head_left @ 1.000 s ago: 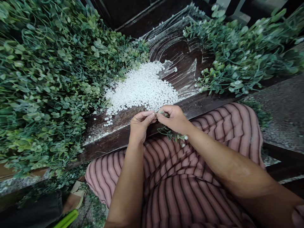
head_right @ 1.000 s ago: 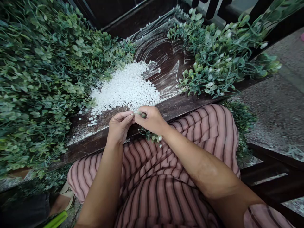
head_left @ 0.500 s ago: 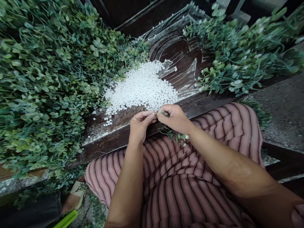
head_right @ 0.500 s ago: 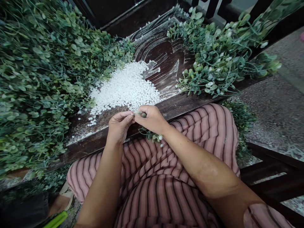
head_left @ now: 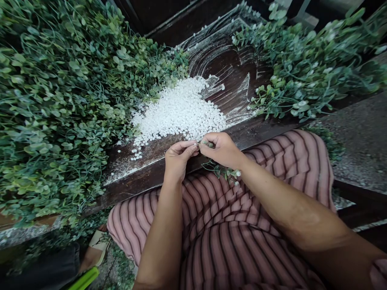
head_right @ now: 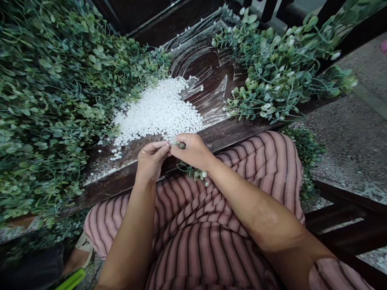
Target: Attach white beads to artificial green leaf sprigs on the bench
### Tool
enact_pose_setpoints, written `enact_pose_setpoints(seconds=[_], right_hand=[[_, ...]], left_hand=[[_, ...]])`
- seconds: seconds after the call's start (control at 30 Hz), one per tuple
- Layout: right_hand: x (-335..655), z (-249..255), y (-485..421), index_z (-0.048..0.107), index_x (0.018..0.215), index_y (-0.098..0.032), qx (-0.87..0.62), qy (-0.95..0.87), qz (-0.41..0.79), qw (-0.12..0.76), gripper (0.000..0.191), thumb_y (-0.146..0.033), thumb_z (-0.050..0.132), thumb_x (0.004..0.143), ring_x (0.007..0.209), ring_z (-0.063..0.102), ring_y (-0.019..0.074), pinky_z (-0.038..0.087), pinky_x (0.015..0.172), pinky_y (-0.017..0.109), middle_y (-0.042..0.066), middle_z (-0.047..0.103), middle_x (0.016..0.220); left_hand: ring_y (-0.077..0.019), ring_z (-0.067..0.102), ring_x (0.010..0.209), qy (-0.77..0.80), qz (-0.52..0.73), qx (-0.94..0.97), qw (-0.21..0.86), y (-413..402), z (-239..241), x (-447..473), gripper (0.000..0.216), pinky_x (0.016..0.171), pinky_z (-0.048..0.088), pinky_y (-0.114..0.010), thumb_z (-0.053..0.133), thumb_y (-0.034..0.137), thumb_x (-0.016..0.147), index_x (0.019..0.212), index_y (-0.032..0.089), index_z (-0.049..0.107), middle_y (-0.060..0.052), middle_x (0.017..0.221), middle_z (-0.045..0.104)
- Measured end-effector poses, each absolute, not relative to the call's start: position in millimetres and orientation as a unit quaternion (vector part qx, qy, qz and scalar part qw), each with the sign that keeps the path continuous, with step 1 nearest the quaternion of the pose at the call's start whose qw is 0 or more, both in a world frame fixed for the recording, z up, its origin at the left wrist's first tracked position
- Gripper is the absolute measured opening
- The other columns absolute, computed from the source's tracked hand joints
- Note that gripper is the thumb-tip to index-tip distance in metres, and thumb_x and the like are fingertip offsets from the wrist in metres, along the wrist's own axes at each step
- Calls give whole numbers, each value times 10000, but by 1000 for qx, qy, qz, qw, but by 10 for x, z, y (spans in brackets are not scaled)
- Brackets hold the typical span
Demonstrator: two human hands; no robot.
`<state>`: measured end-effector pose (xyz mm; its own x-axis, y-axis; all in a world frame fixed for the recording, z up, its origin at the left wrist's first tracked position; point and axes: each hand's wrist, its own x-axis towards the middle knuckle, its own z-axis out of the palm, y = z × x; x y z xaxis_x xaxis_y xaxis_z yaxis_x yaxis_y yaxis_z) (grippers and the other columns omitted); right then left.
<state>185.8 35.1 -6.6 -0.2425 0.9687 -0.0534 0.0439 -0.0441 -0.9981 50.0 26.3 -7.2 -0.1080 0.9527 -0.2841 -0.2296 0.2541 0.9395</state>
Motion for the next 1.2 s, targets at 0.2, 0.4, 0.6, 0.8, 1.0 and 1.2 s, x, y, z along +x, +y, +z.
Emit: enact_pose_setpoints(seconds=[0.2, 0.4, 0.6, 0.8, 1.0, 1.2], right_hand=[[1855, -76, 340, 472, 537, -153, -460, -554, 549, 424, 216, -279, 529, 703, 533, 311, 72, 248, 487, 211, -45, 352, 528], [1843, -90, 318, 483, 539, -149, -459, -571, 524, 433, 231, -281, 529, 723, 541, 320, 75, 256, 495, 214, -40, 365, 532], [1843, -79, 308, 484, 548, -150, -450, -572, 524, 442, 230, -273, 517, 739, 546, 342, 79, 271, 501, 213, -34, 383, 540], [1845, -87, 309, 490, 553, -150, -444, -570, 530, 445, 224, -272, 508, 740, 546, 350, 80, 280, 506, 214, -31, 395, 542], [1841, -97, 305, 499, 555, -151, -441, -565, 528, 455, 219, -272, 520, 736, 531, 335, 75, 264, 493, 216, -36, 393, 538], [1835, -116, 304, 514, 561, -149, -453, -581, 500, 455, 220, -268, 518, 746, 556, 365, 83, 292, 519, 216, -30, 418, 546]], left_hand=[[-73, 585, 542, 530, 519, 325, 587, 278, -62, 494, 253, 564, 497, -198, 812, 297, 467, 646, 163, 693, 0, 590, 664], [-68, 572, 533, 538, 517, 324, 582, 282, -56, 504, 274, 572, 495, -205, 813, 311, 465, 657, 159, 689, 13, 570, 646], [-54, 567, 522, 531, 517, 331, 584, 280, -61, 505, 269, 568, 495, -186, 815, 307, 476, 661, 164, 681, 27, 573, 643], [-53, 571, 517, 525, 521, 331, 586, 282, -53, 503, 257, 553, 495, -174, 818, 294, 470, 644, 175, 672, 34, 575, 645], [-55, 569, 516, 526, 518, 337, 584, 276, -52, 500, 259, 552, 494, -176, 814, 301, 480, 638, 167, 658, 33, 560, 633], [-74, 590, 572, 534, 525, 340, 568, 263, -53, 519, 249, 575, 502, -195, 799, 304, 500, 637, 160, 648, 11, 632, 662]])
